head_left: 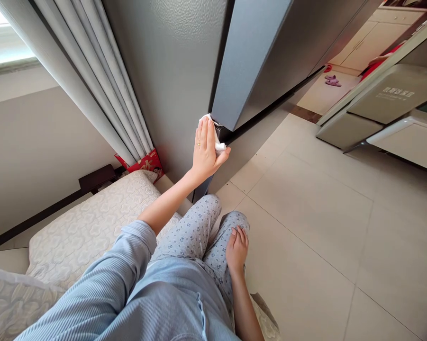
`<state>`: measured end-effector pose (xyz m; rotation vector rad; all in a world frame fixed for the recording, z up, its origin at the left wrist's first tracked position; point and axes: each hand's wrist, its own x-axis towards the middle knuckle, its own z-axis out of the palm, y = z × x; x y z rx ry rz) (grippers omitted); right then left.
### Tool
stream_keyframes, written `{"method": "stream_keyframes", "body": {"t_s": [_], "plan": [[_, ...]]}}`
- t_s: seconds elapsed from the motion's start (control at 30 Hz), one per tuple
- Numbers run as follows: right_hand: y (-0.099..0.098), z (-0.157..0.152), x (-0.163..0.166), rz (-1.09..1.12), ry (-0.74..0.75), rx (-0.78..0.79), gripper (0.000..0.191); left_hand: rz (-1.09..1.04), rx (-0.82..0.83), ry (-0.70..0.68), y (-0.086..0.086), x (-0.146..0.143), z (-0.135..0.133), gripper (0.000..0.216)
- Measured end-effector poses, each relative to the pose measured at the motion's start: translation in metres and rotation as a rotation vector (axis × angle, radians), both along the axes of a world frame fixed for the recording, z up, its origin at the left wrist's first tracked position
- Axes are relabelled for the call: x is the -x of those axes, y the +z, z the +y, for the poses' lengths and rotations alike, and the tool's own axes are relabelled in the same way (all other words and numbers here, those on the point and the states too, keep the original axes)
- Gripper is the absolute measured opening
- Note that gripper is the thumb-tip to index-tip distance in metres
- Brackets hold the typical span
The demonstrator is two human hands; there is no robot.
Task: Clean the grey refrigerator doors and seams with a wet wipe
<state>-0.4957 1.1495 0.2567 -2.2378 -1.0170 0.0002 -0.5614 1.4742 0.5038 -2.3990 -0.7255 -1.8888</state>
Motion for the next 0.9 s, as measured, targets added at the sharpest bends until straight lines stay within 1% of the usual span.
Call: {"method": "stream_keyframes", "body": {"t_s": [0.1,0.2,0.33,0.43,0.53,0.63,0.8,0.9], "plan": [[0.001,-0.001,0.001,-0.005,0.004,-0.008,0.073,-0.017,0.004,0.012,-0.007,-0.001,-0.004,0.085],[0.001,-0.001,0.001,-0.021,0.003,-0.008,0.073,-0.011,0.019,0.023,-0.017,-0.001,-0.008,0.087],[0.002,0.0,0.001,-0.033,0.009,-0.008,0.071,-0.005,0.006,0.047,-0.036,0.0,-0.011,0.088],[0.002,0.001,0.0,-0.053,0.01,-0.003,0.07,0.02,0.008,0.066,-0.054,0.002,-0.012,0.089],[0.002,0.001,0.0,-0.064,0.008,-0.008,0.069,0.083,0.056,0.067,-0.077,0.005,-0.013,0.091],[0.002,0.001,0.001,-0.063,0.01,-0.015,0.067,0.145,0.115,0.058,-0.105,0.008,-0.013,0.093],[0.001,0.001,0.0,-0.063,0.002,-0.012,0.066,0.157,0.103,0.091,-0.157,0.01,-0.008,0.101],[-0.001,0.001,-0.001,-0.077,0.002,-0.002,0.067,0.19,0.112,0.082,-0.182,0.012,-0.005,0.105]]}}
